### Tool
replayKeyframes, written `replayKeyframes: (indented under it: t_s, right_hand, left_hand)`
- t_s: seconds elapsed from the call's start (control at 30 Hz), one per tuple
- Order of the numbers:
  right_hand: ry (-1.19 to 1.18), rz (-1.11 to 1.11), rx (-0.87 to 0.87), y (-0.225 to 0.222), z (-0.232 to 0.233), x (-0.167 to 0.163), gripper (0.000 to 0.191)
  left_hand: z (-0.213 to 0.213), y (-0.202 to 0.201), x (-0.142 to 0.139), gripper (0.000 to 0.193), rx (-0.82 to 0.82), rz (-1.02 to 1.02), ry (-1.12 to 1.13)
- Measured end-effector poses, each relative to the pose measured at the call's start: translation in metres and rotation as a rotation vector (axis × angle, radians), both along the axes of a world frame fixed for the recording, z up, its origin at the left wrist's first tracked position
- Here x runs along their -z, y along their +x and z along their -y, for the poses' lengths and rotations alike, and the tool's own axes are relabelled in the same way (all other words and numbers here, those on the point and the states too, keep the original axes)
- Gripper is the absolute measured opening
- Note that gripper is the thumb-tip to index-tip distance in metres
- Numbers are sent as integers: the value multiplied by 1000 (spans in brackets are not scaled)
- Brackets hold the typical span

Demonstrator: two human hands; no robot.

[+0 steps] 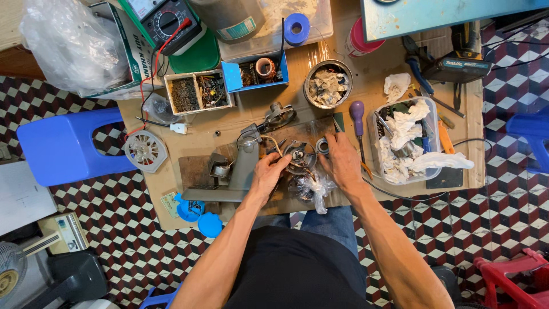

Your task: The person cleans small metal parts with a white cloth, then assembles them into a motor housing. They insert a bearing and a cylindrical metal piece, then place the rotor into the housing and align the components.

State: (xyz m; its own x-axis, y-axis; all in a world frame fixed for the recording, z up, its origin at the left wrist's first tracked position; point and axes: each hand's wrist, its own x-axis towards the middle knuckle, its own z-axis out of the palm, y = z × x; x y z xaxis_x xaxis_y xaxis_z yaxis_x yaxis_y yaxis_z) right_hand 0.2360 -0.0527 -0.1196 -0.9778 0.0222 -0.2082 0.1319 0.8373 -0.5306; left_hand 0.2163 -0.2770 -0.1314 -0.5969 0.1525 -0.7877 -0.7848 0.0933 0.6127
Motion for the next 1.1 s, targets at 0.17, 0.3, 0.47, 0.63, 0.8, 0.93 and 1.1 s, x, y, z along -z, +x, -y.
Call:
replayKeyframes:
  t_s: [0.17,0.3,0.47,0.63,0.8,0.93,1.1]
  right_hand:
    - [16,-79,101,11,8,-9,55]
    - [-131,-72,340,22,17,-17,41]
    - [-204,-102,365,24,22,-28,29]
    - [-217,-205,367,19,38,-36,27]
    - [-442,161,516,5,33,-32,44]
    - [-449,394,526,9,34,-27,47]
    - [-502,175,571,15,43,-23,38]
  left_hand:
    - [-6,-3,-1,39,-26,13,-3]
    - [-8,-4,1,29,-118,89,127]
    - [-6,-2,5,29,-69,64,86]
    - [-7,-2,3,31,-59,52,76]
    - [-9,-2,-6,37,-58,20,37]
    - [-12,-3,-3,43,-69,-9,17]
    - [-27,3,0,54,-217,-64,85]
